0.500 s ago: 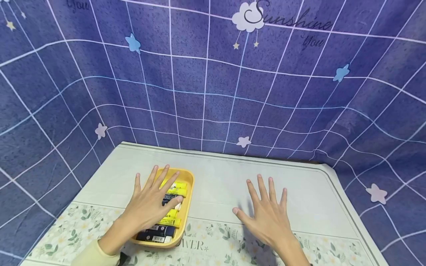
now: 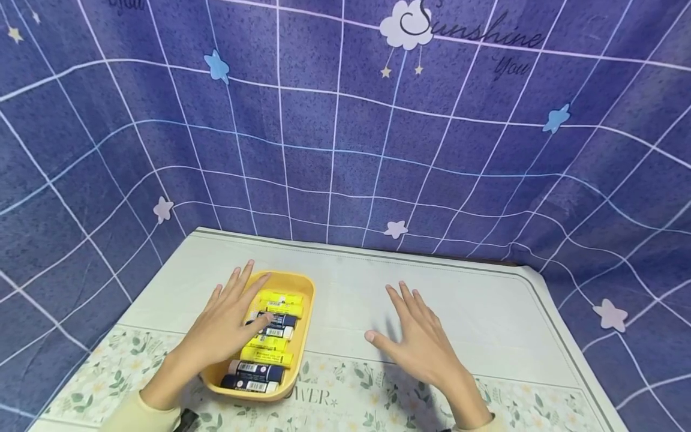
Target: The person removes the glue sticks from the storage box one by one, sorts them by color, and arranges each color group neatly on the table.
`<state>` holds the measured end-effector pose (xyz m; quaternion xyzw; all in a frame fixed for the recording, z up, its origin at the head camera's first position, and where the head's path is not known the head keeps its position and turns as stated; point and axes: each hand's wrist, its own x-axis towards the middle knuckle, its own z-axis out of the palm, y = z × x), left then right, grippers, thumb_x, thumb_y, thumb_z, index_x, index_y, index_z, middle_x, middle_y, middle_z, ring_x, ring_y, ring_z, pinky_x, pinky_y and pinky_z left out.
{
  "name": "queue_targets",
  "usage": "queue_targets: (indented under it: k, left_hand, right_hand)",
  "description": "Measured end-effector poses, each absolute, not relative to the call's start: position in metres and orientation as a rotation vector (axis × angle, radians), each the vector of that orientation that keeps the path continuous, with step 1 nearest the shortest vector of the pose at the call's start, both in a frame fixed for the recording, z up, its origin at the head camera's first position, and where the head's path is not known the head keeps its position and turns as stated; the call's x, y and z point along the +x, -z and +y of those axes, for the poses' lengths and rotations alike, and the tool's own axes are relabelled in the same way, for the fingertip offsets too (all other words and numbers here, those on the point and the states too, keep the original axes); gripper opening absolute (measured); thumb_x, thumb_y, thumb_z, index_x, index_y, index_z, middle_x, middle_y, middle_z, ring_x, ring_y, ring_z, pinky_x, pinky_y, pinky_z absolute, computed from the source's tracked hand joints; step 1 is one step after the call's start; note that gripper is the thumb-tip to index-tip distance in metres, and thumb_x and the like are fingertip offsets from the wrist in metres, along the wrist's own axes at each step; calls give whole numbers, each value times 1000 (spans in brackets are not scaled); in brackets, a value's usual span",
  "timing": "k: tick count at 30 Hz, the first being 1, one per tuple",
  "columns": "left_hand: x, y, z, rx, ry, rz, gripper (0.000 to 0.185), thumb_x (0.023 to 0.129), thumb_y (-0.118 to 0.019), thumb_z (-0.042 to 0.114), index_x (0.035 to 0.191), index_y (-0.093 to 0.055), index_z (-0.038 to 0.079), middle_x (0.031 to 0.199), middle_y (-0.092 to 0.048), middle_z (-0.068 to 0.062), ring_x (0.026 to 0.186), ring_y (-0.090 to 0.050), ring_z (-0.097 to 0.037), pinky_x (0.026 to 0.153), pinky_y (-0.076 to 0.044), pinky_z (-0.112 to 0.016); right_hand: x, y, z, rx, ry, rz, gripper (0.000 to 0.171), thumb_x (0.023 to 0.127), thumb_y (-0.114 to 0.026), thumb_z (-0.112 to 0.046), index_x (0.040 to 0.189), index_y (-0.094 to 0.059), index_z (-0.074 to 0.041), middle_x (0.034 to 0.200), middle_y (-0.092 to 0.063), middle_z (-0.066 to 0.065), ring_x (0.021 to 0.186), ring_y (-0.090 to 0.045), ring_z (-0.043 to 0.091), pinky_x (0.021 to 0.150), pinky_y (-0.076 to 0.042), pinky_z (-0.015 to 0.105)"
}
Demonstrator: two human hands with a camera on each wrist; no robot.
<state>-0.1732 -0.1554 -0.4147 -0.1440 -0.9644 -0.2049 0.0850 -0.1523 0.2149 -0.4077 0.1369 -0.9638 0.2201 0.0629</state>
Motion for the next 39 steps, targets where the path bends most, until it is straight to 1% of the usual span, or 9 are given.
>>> queue_targets:
  k: [4, 9, 16, 20, 23, 26, 29, 33, 39]
  left_hand:
    - [-175, 418, -166, -369, 639, -2870, 76, 98, -62, 43, 164, -32, 22, 176, 1, -7, 161, -4, -42, 124, -13, -70]
    - [-177, 422, -181, -304, 750, -2872, 72, 99, -61, 38, 163, -34, 21, 176, 3, -7, 159, -7, -48, 119, -19, -75]
    - [-182, 430, -196, -216, 922, -2922, 62, 101, -56, 24, 159, -40, 11, 174, -15, -17, 143, -43, -54, 105, -41, -74]
    - [-186, 436, -202, -152, 969, -2976, 53, 100, -55, 21, 151, -51, 9, 143, -60, -27, 97, -73, -38, 76, -61, -48]
    - [-188, 439, -204, -126, 1011, -3004, 51, 99, -57, 19, 149, -55, 11, 115, -72, -25, 64, -59, -20, 55, -50, -32]
    - [-189, 440, -208, -134, 1028, -3015, 51, 98, -57, 18, 149, -55, 12, 126, -69, -25, 69, -56, -20, 58, -48, -30]
    - [-190, 441, -211, -159, 1016, -3002, 51, 98, -57, 16, 149, -55, 10, 146, -60, -23, 99, -69, -33, 72, -58, -37]
    - [-192, 440, -214, -210, 1011, -2993, 51, 99, -57, 15, 149, -53, 9, 146, -59, -24, 130, -60, -47, 88, -61, -45]
    - [-193, 440, -215, -242, 1069, -2991, 51, 98, -58, 14, 148, -52, 8, 144, -60, -28, 132, -58, -48, 75, -60, -33]
  right_hand:
    - [-158, 408, 212, 474, -857, -2892, 88, 93, -64, -62, 165, -24, -32, 173, -21, 10, 155, -25, 48, 109, -27, 82]
    - [-166, 407, 210, 616, -1229, -2785, 81, 94, -72, -42, 163, -31, -28, 169, -34, 10, 148, -42, 43, 112, -40, 68]
    - [-178, 402, 203, 703, -1531, -2644, 73, 94, -74, -24, 158, -40, -19, 162, -44, 11, 140, -53, 36, 110, -50, 40]
    - [-186, 403, 195, 709, -1752, -2600, 71, 95, -73, -21, 158, -41, -18, 158, -49, 14, 139, -53, 41, 110, -51, 37]
    - [-194, 404, 188, 677, -1971, -2563, 68, 95, -72, -19, 157, -42, -19, 155, -51, 16, 140, -50, 45, 107, -53, 36]
    - [-202, 406, 178, 639, -2134, -2528, 66, 95, -72, -17, 155, -44, -18, 154, -52, 17, 140, -50, 45, 104, -53, 32]
    - [-209, 408, 165, 630, -2197, -2521, 65, 94, -73, -17, 153, -46, -17, 151, -54, 16, 139, -51, 44, 102, -54, 31]
    - [-218, 411, 148, 656, -2225, -2535, 62, 93, -74, -15, 150, -51, -16, 148, -58, 17, 136, -54, 42, 101, -55, 32]
    - [-234, 417, 121, 727, -2282, -2547, 59, 93, -72, -7, 148, -51, -9, 146, -55, 30, 134, -56, 44, 101, -57, 31]
